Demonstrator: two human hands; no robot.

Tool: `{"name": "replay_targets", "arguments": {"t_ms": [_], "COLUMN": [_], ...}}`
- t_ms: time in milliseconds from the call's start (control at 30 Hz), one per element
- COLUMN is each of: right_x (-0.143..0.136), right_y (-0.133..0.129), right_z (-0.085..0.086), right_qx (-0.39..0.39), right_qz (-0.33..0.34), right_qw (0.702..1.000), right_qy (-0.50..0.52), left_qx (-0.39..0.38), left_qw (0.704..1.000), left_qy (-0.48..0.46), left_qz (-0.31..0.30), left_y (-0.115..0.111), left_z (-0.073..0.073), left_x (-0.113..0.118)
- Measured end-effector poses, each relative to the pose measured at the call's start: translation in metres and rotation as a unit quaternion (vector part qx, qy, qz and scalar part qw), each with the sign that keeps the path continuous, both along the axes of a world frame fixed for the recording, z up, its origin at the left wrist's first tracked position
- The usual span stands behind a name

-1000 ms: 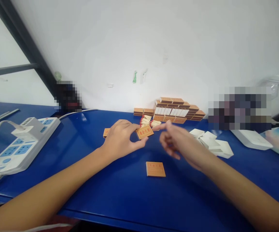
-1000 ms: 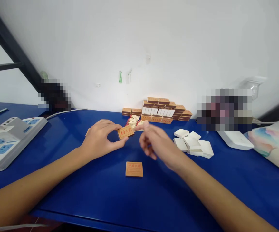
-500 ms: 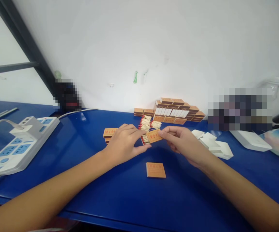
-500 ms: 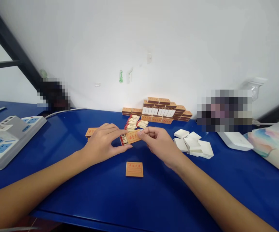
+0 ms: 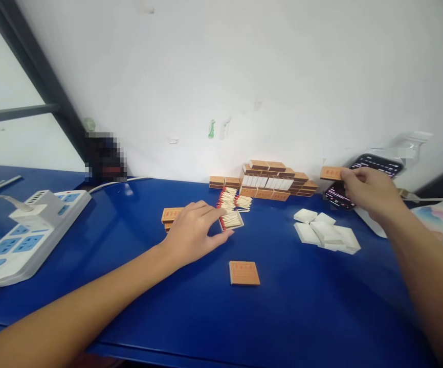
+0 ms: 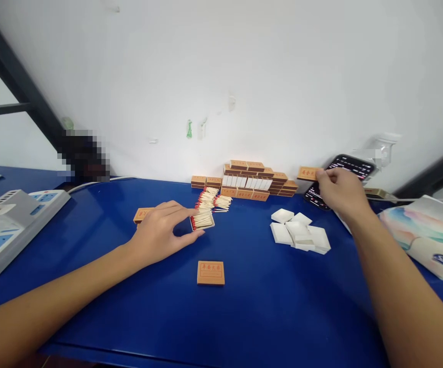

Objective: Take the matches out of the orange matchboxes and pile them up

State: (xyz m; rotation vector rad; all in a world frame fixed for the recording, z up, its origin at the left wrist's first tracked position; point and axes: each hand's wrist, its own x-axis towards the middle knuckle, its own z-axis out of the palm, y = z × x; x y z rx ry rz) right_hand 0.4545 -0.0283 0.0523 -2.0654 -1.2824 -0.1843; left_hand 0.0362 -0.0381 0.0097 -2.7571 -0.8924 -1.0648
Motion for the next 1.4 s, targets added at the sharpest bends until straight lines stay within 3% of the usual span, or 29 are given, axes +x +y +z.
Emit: {"name": "replay_targets", "arguments": {"t_ms": [133, 300, 467, 767, 933, 1000, 1067, 1133, 1200, 1267, 1400], "right_x": [0.02, 0.012, 0.0, -0.01, -0.023, -0.043, -0.072, -0.102, -0.126, -0.137, -0.135], "right_y": [0.015, 0.028, 0.021, 0.015, 0.006, 0.0, -0.006, -0.01, -0.012, -0.01, -0.004], "right_z": [-0.012, -0.024, -0.025, -0.025, -0.007, 0.0, 0.002, -0.002, -0.009, -0.015, -0.023], "right_qx": [-0.055, -0.067, -0.049, -0.031, 0.011, 0.022, -0.002, -0.055, -0.083, -0.084, -0.092], "right_qz": [-0.01, 0.021, 0.061, 0.052, 0.04, 0.074, 0.162, 0.308, 0.401, 0.427, 0.403], "right_qw": [0.996, 0.983, 0.972, 0.979, 0.993, 0.992, 0.981, 0.938, 0.893, 0.876, 0.885], "right_qy": [0.065, 0.17, 0.224, 0.195, 0.113, 0.097, 0.11, 0.148, 0.188, 0.21, 0.216], "left_qx": [0.001, 0.004, -0.006, -0.002, -0.01, -0.004, -0.002, -0.008, -0.013, -0.019, -0.027], "left_qw": [1.0, 1.0, 1.0, 1.0, 1.0, 1.0, 0.999, 0.997, 0.995, 0.994, 0.993], "left_qy": [0.002, -0.002, -0.002, 0.001, -0.001, 0.014, 0.035, 0.047, 0.056, 0.064, 0.071], "left_qz": [-0.008, -0.009, -0.016, -0.02, -0.008, -0.017, -0.039, -0.067, -0.083, -0.09, -0.091], "left_y": [-0.003, -0.004, -0.004, -0.005, 0.003, 0.012, 0.023, 0.036, 0.048, 0.058, 0.07], "left_z": [0.0, -0.001, -0.002, -0.003, 0.005, 0.011, 0.019, 0.026, 0.032, 0.033, 0.024], "left_x": [0.001, 0.003, 0.003, 0.005, 0.012, 0.02, 0.031, 0.044, 0.054, 0.06, 0.062]}}
